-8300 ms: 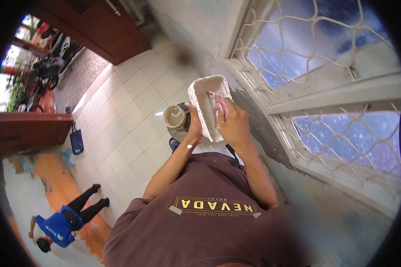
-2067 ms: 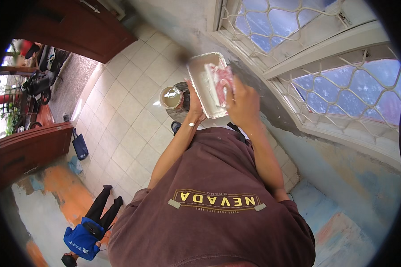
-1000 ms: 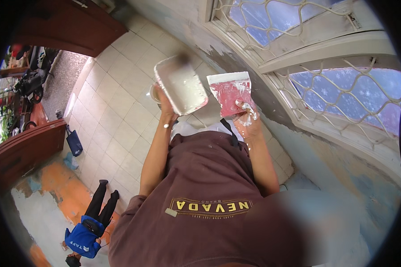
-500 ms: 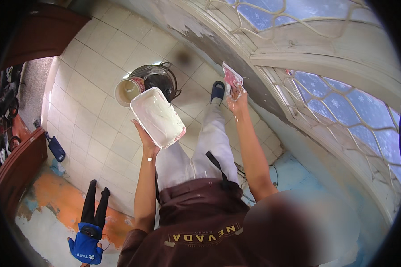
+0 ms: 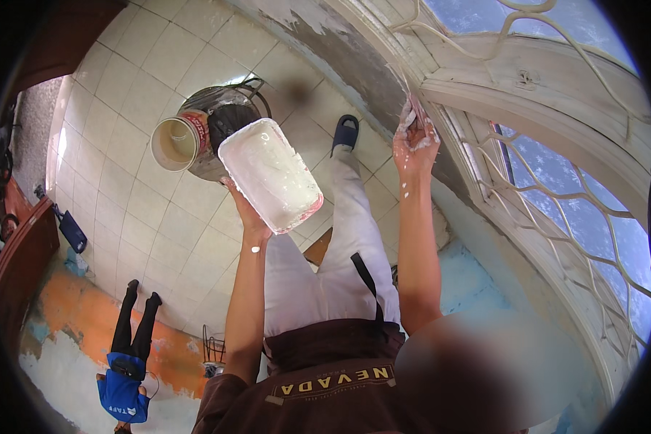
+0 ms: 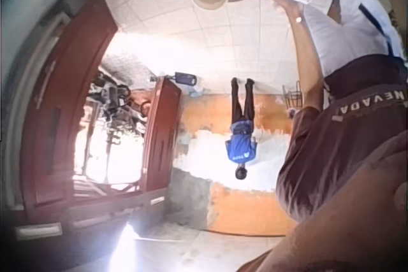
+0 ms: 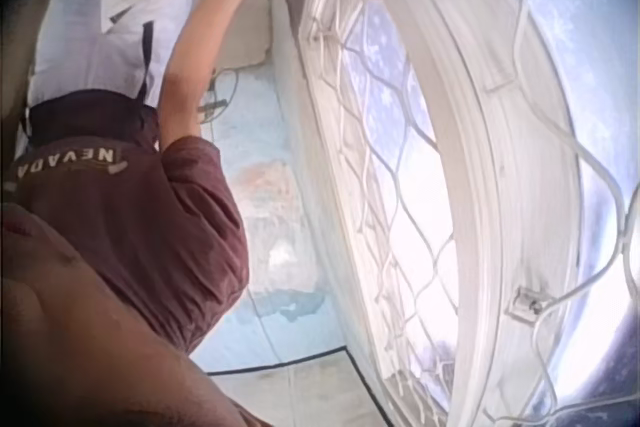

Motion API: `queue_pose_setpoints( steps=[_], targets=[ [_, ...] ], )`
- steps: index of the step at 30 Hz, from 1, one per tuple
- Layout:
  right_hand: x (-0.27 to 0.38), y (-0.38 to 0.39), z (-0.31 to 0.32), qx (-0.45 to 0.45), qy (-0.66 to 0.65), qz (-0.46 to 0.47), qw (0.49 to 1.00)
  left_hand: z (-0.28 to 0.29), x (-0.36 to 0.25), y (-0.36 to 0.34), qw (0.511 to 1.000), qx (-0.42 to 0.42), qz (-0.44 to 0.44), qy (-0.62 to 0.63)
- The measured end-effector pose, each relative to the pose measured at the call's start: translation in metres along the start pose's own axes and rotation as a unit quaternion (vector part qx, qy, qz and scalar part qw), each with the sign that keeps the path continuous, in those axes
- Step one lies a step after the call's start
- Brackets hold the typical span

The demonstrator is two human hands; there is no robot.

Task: The person applies plaster to a wall using a putty knife, taking plaster from a small plastic container.

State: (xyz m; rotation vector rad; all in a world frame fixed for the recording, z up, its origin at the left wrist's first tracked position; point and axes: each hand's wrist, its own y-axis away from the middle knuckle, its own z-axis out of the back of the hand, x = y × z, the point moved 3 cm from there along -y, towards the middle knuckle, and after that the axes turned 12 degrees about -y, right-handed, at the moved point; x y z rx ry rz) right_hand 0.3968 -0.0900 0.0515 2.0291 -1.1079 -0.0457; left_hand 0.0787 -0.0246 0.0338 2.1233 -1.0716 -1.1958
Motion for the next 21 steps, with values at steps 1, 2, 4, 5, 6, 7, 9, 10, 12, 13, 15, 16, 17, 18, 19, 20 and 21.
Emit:
queue_pose_setpoints(
  steps=[1,2,4,5,6,7,9,10,12,13,15,16,17,18,19,20,21],
  targets=[
    [0.002,0.004,0.009,0.02,0.011,-0.003,1.0,0.001,0.001,0.001,1.0,-0.006,0.005,-0.004],
    [0.005,0.008,0.016,0.02,0.011,-0.003,1.0,0.0,0.0,0.001,1.0,-0.01,0.007,-0.007],
    [0.004,0.014,0.027,0.047,0.064,-0.04,0.996,0.006,0.0,0.001,1.0,0.003,0.004,-0.004],
    [0.004,0.01,0.036,0.048,0.063,-0.037,0.996,0.005,-0.002,0.001,1.0,0.02,0.001,0.0],
    [0.001,0.003,0.051,-0.015,0.089,-0.043,0.995,0.002,-0.004,0.001,1.0,0.022,0.003,0.001],
    [0.0,-0.005,0.066,-0.078,0.113,-0.049,0.989,0.0,-0.007,0.002,1.0,0.002,0.004,-0.018],
    [-0.012,-0.015,0.07,-0.058,0.136,-0.085,0.985,0.0,-0.014,0.005,0.999,-0.02,0.004,-0.038],
    [-0.017,-0.021,0.071,-0.038,0.159,-0.12,0.979,0.002,-0.018,0.006,0.998,-0.032,-0.002,-0.048],
    [-0.021,-0.039,0.065,0.018,0.137,-0.169,0.976,0.005,-0.025,0.008,0.997,-0.045,-0.012,-0.058],
    [-0.027,-0.041,0.05,-0.01,0.092,-0.131,0.987,0.008,-0.028,0.01,0.998,-0.04,-0.014,-0.054],
    [-0.024,-0.045,0.024,0.001,-0.047,-0.146,0.988,0.008,-0.03,0.011,0.998,-0.034,-0.014,-0.047],
    [-0.017,-0.045,0.02,0.0,-0.045,-0.145,0.988,0.008,-0.029,0.011,0.997,-0.053,-0.009,-0.055],
    [-0.01,-0.037,0.009,0.0,-0.024,-0.098,0.995,0.008,-0.03,0.013,0.995,-0.073,-0.006,-0.065],
    [-0.006,-0.029,0.001,-0.001,-0.003,-0.052,0.999,0.009,-0.03,0.014,0.995,-0.075,-0.006,-0.065],
    [-0.004,-0.018,-0.002,-0.006,0.016,-0.036,0.999,0.009,-0.03,0.015,0.996,-0.068,-0.003,-0.06],
    [-0.002,-0.007,-0.006,-0.005,0.017,-0.035,0.999,0.007,-0.03,0.015,0.997,-0.059,0.001,-0.052],
    [0.0,0.005,-0.005,-0.011,0.051,-0.006,0.999,0.01,-0.029,0.016,0.997,-0.06,0.001,-0.052]
  ],
)
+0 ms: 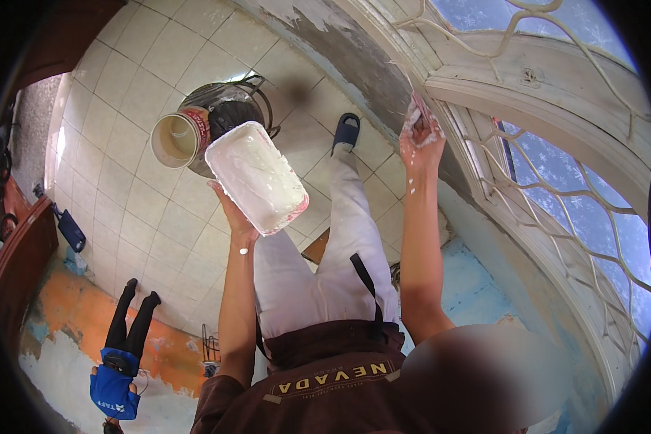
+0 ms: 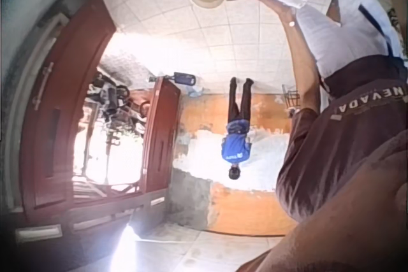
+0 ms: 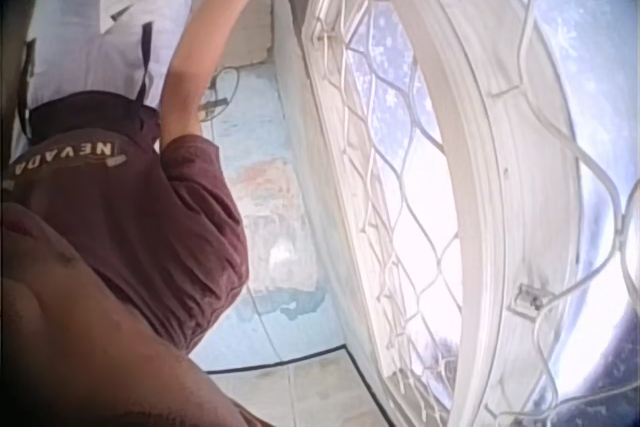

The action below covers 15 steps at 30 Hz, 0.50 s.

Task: The person applies plaster to a wall using a putty knife, taking plaster from a small plastic container.

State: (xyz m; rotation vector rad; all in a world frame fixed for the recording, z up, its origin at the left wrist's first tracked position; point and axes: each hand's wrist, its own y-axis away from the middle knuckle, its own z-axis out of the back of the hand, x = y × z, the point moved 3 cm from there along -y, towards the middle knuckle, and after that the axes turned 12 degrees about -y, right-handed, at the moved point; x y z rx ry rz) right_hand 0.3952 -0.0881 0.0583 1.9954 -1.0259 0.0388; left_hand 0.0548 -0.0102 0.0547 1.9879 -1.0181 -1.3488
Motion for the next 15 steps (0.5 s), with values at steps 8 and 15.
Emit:
queue_pose_setpoints(
  steps=[8,15],
  targets=[
    [-0.003,-0.011,0.068,-0.079,0.108,-0.015,0.991,-0.005,0.013,-0.003,0.999,0.028,0.012,0.021],
    [-0.046,-0.044,0.015,0.04,0.011,-0.098,0.994,0.0,0.023,-0.006,0.997,0.067,0.011,0.034]
  ],
)
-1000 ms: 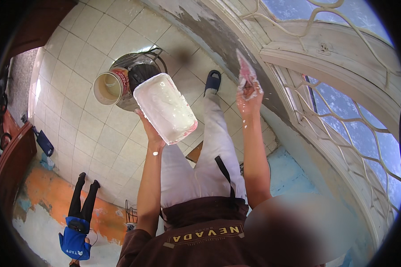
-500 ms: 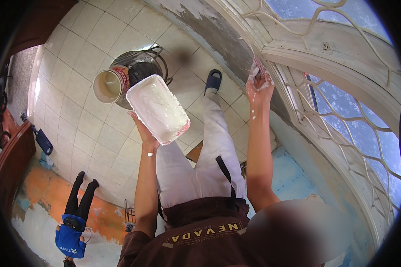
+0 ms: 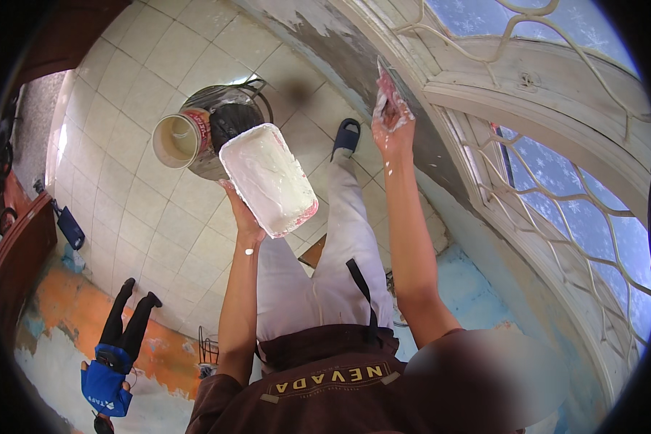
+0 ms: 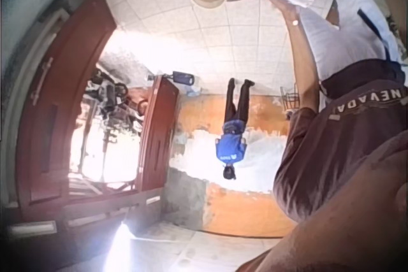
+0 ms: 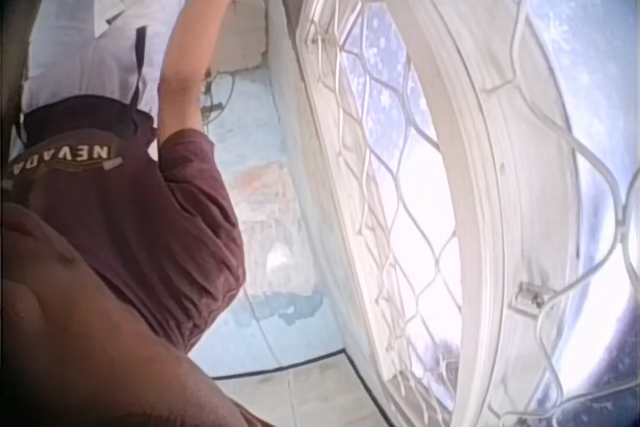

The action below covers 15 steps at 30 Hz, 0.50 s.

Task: The person applies plaster to a wall using a putty knife, taking plaster from a small plastic container.

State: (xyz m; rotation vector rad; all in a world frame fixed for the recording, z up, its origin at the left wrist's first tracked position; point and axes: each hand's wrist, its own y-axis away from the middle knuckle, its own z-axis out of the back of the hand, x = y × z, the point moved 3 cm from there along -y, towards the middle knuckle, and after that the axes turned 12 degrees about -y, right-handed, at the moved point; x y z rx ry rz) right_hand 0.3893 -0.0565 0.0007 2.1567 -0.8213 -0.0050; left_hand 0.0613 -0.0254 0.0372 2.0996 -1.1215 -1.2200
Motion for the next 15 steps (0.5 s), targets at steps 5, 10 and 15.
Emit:
queue_pose_setpoints(
  steps=[5,10,15],
  targets=[
    [0.007,0.012,-0.015,0.017,-0.042,-0.004,0.999,-0.007,-0.007,0.006,1.0,-0.014,0.0,-0.004],
    [0.028,0.035,0.0,0.012,-0.158,0.032,0.987,0.006,-0.011,0.007,1.0,-0.02,-0.005,-0.017],
    [0.039,0.059,0.036,0.011,-0.065,0.062,0.996,0.008,-0.017,0.009,0.999,-0.047,0.001,-0.024]
  ],
)
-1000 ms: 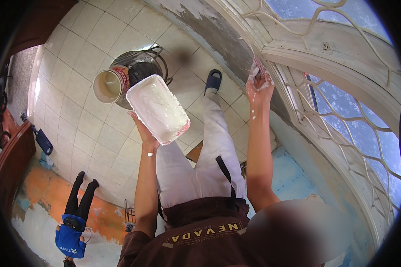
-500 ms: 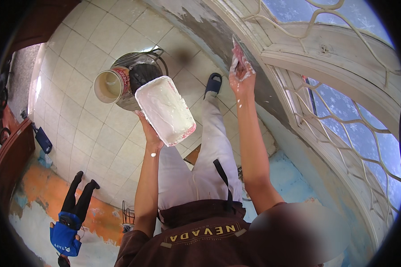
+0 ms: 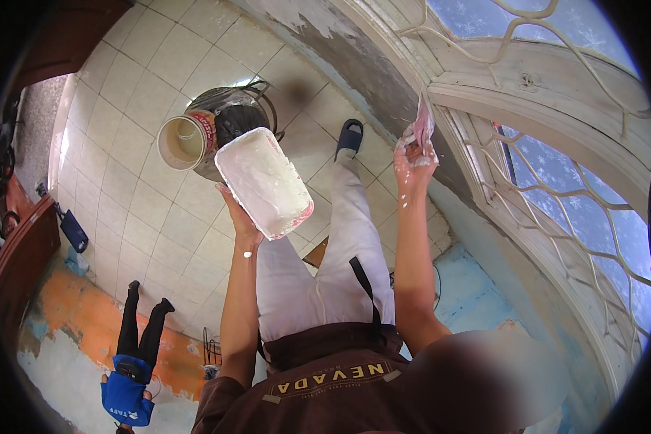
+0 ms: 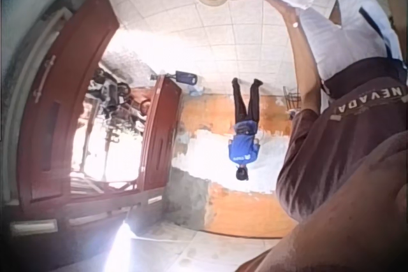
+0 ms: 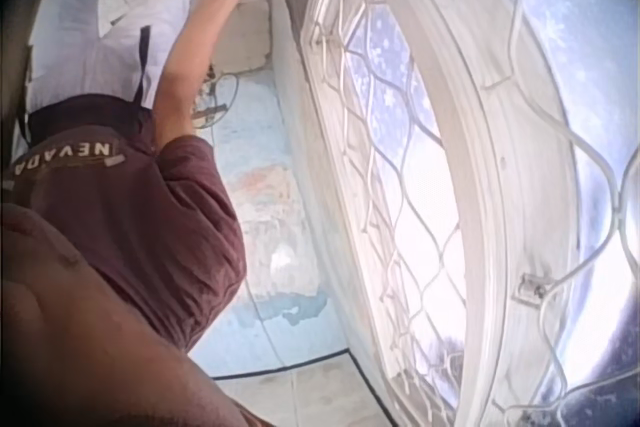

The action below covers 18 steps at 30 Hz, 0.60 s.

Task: The person applies plaster to a wall using a putty knife, taking plaster from a small plastic container.

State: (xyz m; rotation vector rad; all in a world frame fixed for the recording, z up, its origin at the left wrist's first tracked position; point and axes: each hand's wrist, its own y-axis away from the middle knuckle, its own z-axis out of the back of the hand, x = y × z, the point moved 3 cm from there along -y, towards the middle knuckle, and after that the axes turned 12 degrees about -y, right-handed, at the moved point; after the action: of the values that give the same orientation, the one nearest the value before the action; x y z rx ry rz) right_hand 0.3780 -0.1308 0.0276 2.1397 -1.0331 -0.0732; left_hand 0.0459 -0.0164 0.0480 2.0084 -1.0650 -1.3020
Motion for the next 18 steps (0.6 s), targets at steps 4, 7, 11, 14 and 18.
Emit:
queue_pose_setpoints(
  steps=[4,7,11,14,18],
  targets=[
    [0.015,0.007,0.045,-0.054,0.041,0.004,0.998,0.005,0.001,-0.001,1.0,0.007,-0.011,-0.012],
    [0.017,0.001,0.074,-0.135,0.094,0.014,0.986,0.003,0.001,0.001,1.0,0.012,-0.007,-0.016],
    [0.024,-0.016,0.083,-0.119,0.131,-0.003,0.984,-0.002,0.001,0.003,0.999,0.008,-0.003,-0.04],
    [0.03,-0.029,0.048,-0.073,0.108,0.043,0.991,-0.003,0.002,0.002,1.0,0.002,0.005,-0.025],
    [0.039,-0.018,-0.019,-0.069,0.023,0.052,0.996,-0.012,0.001,0.003,0.999,-0.01,0.008,-0.037]
  ],
)
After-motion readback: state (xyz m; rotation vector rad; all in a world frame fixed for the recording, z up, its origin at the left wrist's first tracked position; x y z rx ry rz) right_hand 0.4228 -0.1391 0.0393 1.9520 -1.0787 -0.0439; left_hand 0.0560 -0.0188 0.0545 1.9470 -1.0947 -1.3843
